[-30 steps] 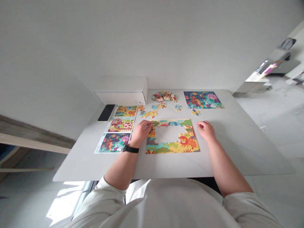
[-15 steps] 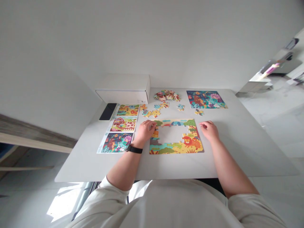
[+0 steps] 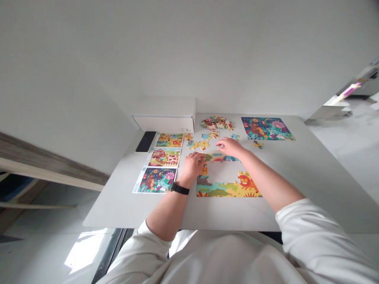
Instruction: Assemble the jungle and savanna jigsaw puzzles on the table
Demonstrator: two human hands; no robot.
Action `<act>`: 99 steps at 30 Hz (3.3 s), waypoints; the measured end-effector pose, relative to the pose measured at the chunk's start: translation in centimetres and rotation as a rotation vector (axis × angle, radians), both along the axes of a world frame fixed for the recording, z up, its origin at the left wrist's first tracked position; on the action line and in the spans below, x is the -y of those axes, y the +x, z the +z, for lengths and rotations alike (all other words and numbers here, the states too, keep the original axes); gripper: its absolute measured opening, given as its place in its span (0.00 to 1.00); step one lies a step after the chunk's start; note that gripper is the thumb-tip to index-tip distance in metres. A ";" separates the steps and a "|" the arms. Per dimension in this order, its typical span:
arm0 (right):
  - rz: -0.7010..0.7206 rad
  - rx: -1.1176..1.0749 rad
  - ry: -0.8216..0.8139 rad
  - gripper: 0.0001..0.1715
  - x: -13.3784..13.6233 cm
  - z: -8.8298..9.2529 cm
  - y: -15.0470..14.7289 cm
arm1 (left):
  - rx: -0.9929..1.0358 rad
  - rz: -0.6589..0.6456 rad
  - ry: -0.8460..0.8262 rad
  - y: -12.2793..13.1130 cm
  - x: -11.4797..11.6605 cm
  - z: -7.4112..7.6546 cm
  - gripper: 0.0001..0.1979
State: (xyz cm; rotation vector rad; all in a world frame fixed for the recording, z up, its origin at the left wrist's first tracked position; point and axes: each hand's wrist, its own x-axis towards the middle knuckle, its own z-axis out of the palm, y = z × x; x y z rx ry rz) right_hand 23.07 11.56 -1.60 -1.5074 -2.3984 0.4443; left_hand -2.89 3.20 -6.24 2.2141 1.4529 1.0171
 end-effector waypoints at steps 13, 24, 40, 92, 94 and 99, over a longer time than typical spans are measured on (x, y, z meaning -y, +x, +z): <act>0.159 0.277 -0.108 0.24 -7.5 -0.6 -7.1 | 0.011 0.027 0.015 -0.2 0.3 1.0 0.11; -0.172 -0.591 -0.223 0.15 -1.8 -1.4 1.2 | -0.017 0.043 0.036 -0.8 -0.4 0.8 0.11; -0.497 -1.359 -0.340 0.31 11.3 -2.2 9.3 | 0.398 -0.140 -0.195 2.5 1.3 6.4 0.14; -0.159 -0.761 -0.206 0.18 13.6 -3.3 7.2 | 0.326 -0.250 -0.401 9.3 4.0 1.2 0.13; -0.157 -0.712 -0.184 0.16 13.7 -3.3 7.2 | 0.256 -0.248 -0.378 9.2 4.2 1.3 0.11; -0.153 -0.593 -0.171 0.12 13.9 -3.3 7.4 | 0.143 -0.254 -0.339 9.2 4.4 1.4 0.10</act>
